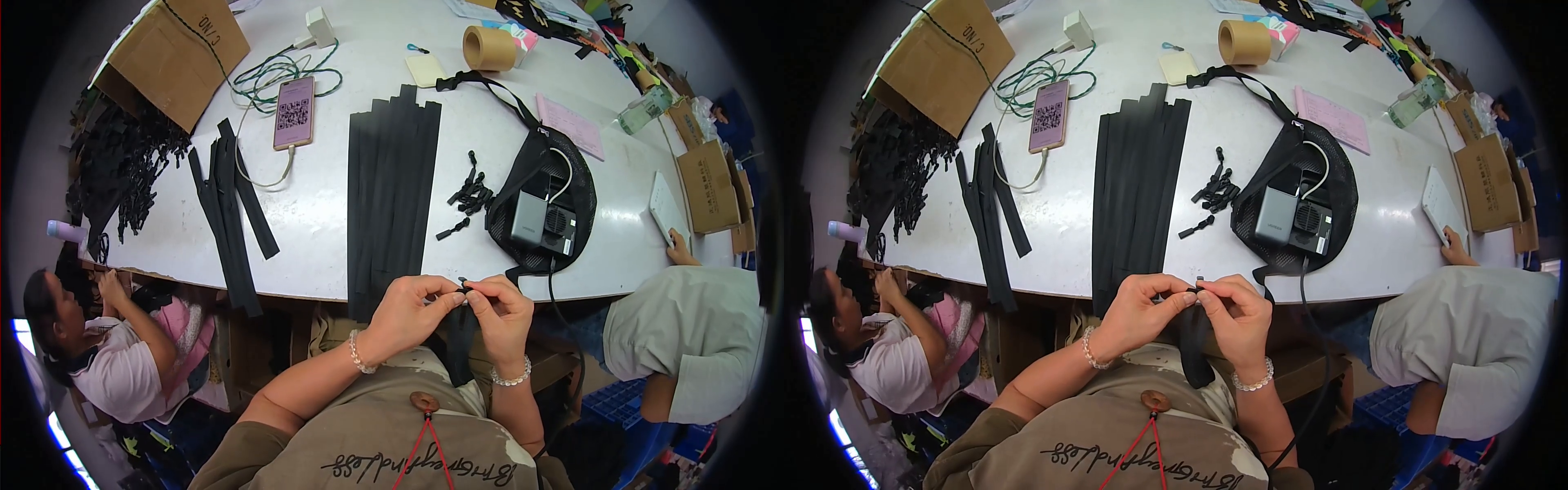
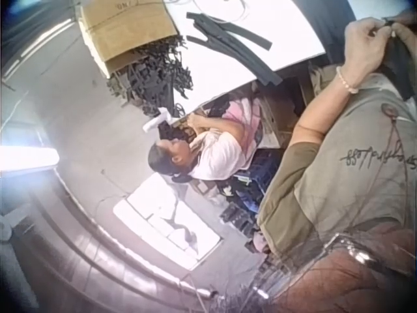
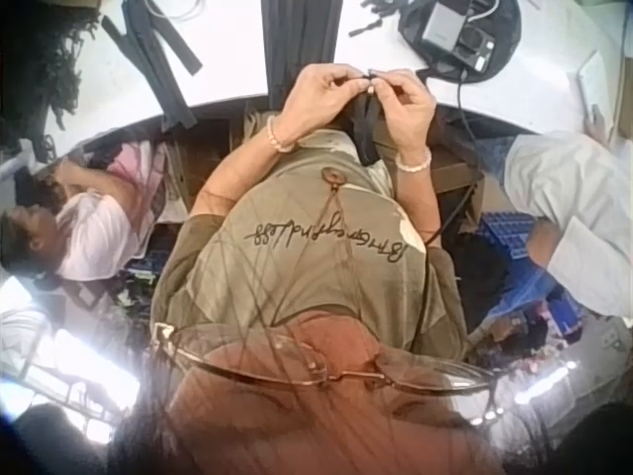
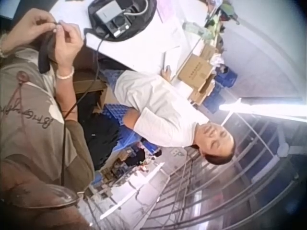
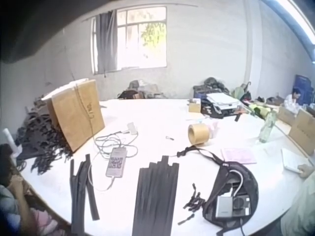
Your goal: Attaching plastic buckles or clips to black fabric straps on a work table.
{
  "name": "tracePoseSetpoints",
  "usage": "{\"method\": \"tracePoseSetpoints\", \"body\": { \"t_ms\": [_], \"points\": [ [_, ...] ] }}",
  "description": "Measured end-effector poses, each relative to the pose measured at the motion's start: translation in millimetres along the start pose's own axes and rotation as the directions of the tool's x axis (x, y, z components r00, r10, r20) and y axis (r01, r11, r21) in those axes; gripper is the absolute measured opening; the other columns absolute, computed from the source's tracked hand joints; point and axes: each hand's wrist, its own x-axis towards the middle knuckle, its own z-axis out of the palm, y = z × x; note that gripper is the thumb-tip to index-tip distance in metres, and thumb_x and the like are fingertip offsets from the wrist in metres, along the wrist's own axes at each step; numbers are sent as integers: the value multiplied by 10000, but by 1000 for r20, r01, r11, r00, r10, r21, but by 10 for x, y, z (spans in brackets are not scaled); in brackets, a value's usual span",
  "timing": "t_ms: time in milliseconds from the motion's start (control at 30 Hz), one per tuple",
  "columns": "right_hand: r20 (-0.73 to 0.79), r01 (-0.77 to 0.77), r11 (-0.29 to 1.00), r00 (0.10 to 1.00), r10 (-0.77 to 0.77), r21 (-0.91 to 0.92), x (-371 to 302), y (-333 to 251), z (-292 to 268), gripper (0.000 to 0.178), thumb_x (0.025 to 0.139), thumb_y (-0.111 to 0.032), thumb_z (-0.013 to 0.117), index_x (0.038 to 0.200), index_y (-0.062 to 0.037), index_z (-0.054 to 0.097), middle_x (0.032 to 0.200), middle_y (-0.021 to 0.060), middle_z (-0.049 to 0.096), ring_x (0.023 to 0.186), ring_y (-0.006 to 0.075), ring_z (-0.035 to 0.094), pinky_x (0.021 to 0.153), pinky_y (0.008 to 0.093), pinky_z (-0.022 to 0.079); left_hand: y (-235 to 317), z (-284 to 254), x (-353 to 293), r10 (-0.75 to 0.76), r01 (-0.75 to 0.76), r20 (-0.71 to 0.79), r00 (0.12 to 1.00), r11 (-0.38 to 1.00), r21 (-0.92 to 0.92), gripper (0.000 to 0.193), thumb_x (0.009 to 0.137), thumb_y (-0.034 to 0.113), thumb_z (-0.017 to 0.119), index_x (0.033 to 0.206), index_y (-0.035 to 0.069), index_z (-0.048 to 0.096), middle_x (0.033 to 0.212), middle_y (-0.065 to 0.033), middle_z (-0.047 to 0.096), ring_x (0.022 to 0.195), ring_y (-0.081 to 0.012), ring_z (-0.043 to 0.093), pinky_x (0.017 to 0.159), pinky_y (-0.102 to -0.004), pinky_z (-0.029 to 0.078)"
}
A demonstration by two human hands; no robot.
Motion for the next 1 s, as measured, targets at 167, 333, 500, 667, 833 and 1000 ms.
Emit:
{"method": "tracePoseSetpoints", "body": {
  "t_ms": [167,333,500,667,833,1000],
  "points": [
    [73,-22,999,997,25,-42,1,-13,-33,135,827,33,620,953,37,668,824,61,608,722,80,549,626,196,437,-128,-2,-18,-59,63,45,997,993,-97,172,866,142,624,848,-26,654,610,20,552,576,-21,429,500,-215,367],
    [-41,43,972,998,-54,-229,-10,-342,56,154,812,23,610,957,24,659,802,85,610,705,121,570,623,223,450,-200,-30,67,-144,177,130,981,940,-292,173,896,150,601,848,-11,644,661,67,537,611,-3,424,523,-191,358],
    [690,573,815,623,-368,-83,-250,-1003,-218,182,692,-134,623,868,-101,655,801,84,604,729,225,589,636,341,482,-130,-26,92,-139,173,128,982,932,-317,166,905,140,588,849,-9,636,686,66,537,643,-1,428,556,-177,359],
    [516,786,581,415,-749,212,-27,-1680,114,91,698,-30,568,765,29,553,698,124,539,551,212,516,476,292,412,-55,-63,83,-106,120,68,992,956,-267,142,899,124,592,871,-8,635,708,63,542,653,-4,432,567,-167,353],
    [332,961,265,223,-916,85,-283,-1508,60,297,802,-233,495,737,54,537,643,127,573,506,178,538,450,254,431,-52,-24,66,-113,116,27,993,956,-269,130,877,116,621,854,-12,627,688,64,527,618,-4,412,534,-168,331],
    [15,925,311,321,-947,-217,-369,-1088,-103,34,740,-56,610,707,-66,611,719,98,598,522,161,563,434,312,443,74,-18,56,-164,159,8,986,947,-280,108,841,83,657,853,-21,632,695,38,586,652,4,483,554,-169,383]
  ]
}}
